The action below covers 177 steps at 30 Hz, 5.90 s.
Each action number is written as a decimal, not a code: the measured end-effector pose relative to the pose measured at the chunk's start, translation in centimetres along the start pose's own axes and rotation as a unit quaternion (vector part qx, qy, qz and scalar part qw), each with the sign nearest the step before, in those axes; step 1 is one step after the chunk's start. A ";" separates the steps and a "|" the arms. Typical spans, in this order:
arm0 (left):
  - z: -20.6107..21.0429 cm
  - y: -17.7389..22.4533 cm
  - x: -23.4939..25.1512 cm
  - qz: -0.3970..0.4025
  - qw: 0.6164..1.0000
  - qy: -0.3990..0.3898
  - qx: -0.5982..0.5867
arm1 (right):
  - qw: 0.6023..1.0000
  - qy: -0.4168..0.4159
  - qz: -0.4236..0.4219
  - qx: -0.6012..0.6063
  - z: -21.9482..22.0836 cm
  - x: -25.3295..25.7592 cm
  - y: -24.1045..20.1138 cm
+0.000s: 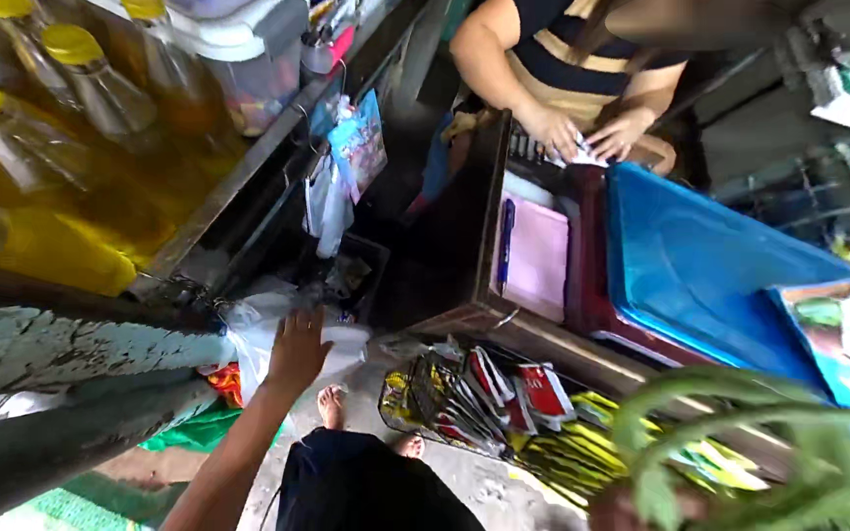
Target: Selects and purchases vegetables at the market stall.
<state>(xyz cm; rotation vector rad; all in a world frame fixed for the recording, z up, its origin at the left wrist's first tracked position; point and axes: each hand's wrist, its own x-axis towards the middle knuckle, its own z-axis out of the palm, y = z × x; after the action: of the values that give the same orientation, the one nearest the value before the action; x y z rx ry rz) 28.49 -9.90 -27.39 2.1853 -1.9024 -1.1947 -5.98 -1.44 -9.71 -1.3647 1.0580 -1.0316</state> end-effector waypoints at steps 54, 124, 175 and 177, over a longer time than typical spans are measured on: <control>3.0 6.5 5.5 -0.048 0.760 0.327 -0.560 | 0.922 0.284 -0.109 -0.239 -4.5 5.3 4.2; 11.9 -1.5 4.9 -0.226 0.716 0.015 -0.660 | 0.942 0.247 -0.104 -0.204 -5.3 5.1 4.4; 19.6 -8.7 0.1 -0.210 0.754 0.054 -0.620 | 0.924 0.304 -0.092 -0.213 -5.1 5.0 4.8; 20.3 -9.4 -1.3 -0.199 0.794 0.008 -0.574 | 0.925 0.304 -0.092 -0.208 -5.2 4.9 4.8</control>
<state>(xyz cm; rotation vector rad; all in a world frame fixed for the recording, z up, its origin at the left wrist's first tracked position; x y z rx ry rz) 25.57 3.00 -45.52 1.7634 -0.3254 -1.6889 -10.08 -7.59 -14.17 -1.5395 1.7073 -1.4848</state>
